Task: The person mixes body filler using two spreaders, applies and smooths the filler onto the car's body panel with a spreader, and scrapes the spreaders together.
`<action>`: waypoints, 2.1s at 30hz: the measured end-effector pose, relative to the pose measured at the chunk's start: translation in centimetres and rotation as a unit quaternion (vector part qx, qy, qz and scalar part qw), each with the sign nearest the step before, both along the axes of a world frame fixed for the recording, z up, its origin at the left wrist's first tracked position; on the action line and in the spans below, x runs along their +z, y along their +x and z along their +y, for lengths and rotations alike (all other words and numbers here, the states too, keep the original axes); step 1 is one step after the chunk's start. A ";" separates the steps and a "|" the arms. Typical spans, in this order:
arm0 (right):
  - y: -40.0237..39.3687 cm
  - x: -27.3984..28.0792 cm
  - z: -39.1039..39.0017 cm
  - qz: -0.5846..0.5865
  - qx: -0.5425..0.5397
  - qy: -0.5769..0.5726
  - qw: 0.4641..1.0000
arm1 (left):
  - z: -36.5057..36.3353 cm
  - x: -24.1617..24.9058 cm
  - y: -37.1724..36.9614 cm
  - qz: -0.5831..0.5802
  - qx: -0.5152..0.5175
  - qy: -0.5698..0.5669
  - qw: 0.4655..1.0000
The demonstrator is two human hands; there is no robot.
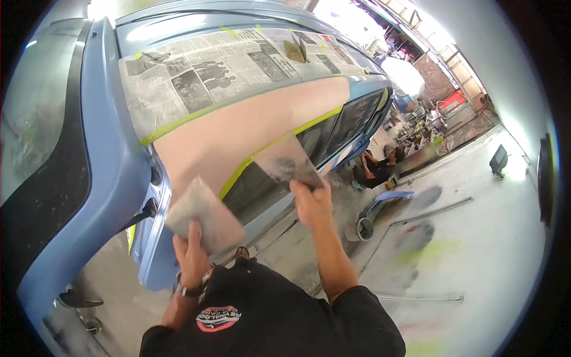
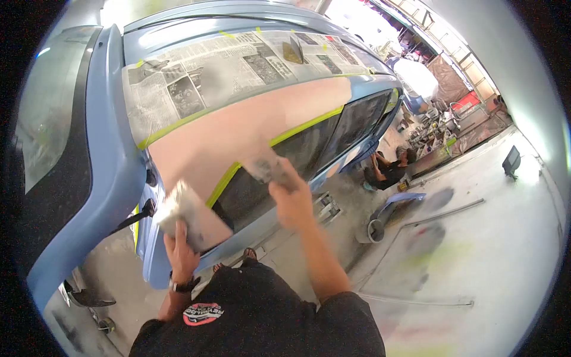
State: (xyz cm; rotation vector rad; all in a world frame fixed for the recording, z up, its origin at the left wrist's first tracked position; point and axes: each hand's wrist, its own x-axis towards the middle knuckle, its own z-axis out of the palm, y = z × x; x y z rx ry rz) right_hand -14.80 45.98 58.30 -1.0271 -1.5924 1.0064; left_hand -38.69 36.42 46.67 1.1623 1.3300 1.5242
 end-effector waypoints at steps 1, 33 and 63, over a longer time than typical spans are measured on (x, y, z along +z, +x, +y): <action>-0.1 0.2 -1.2 0.023 0.026 0.014 0.999 | 1.1 1.0 1.0 0.038 0.008 0.000 0.999; 5.9 4.2 -0.8 -0.111 -0.013 0.282 0.953 | 12.5 11.9 13.2 -0.394 -0.125 0.036 0.910; 21.6 -4.7 7.3 0.241 -0.260 -0.002 0.935 | -1.6 -5.7 -9.6 0.005 0.009 -0.069 0.998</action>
